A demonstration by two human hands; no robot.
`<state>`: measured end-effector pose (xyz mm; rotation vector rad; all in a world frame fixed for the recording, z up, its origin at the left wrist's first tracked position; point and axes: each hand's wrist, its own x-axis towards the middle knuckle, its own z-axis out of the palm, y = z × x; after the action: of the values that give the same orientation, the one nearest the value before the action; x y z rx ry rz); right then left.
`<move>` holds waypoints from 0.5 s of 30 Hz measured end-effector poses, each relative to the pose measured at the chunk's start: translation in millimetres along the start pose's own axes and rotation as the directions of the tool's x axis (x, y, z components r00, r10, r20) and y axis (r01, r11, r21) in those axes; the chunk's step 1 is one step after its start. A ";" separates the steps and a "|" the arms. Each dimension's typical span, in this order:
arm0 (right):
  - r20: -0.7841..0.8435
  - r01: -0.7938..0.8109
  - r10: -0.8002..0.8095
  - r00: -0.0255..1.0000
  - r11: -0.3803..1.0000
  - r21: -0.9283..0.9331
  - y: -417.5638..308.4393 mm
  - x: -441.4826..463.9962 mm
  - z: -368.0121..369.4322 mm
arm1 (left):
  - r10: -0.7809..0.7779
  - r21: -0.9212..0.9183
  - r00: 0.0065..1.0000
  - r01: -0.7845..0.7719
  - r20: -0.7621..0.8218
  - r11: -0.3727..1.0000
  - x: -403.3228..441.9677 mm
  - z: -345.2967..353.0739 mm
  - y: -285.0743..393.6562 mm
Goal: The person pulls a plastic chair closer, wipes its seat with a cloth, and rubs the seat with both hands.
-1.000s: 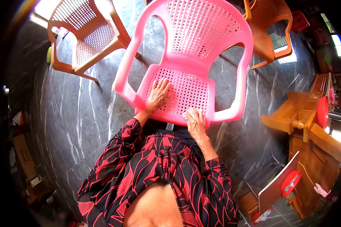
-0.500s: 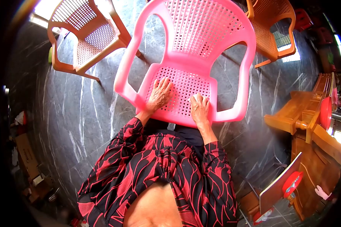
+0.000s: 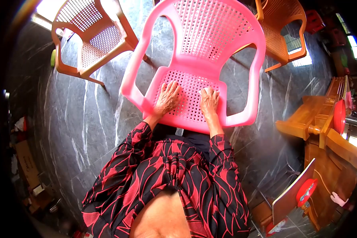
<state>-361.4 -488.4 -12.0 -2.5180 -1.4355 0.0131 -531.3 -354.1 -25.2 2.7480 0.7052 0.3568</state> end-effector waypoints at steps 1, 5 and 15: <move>-0.001 0.001 -0.001 1.000 1.000 -0.002 0.8 -2.0 0.3 | 0.000 -0.001 1.000 0.000 -0.002 1.000 -0.1 0.8 -0.5; -0.011 0.058 -0.058 0.998 0.996 0.069 -2.1 -16.0 -11.0 | -0.002 -0.024 1.000 0.002 -0.007 1.000 -3.5 5.9 -3.1; 0.015 0.119 -0.123 0.992 0.978 0.171 -4.3 -81.4 -37.6 | 0.000 -0.027 0.998 0.002 0.062 1.000 -5.7 10.8 -7.1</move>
<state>-402.4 -563.1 16.3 -2.2987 -1.5265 0.1413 -535.9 -353.2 -38.6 2.7207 0.6810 0.2780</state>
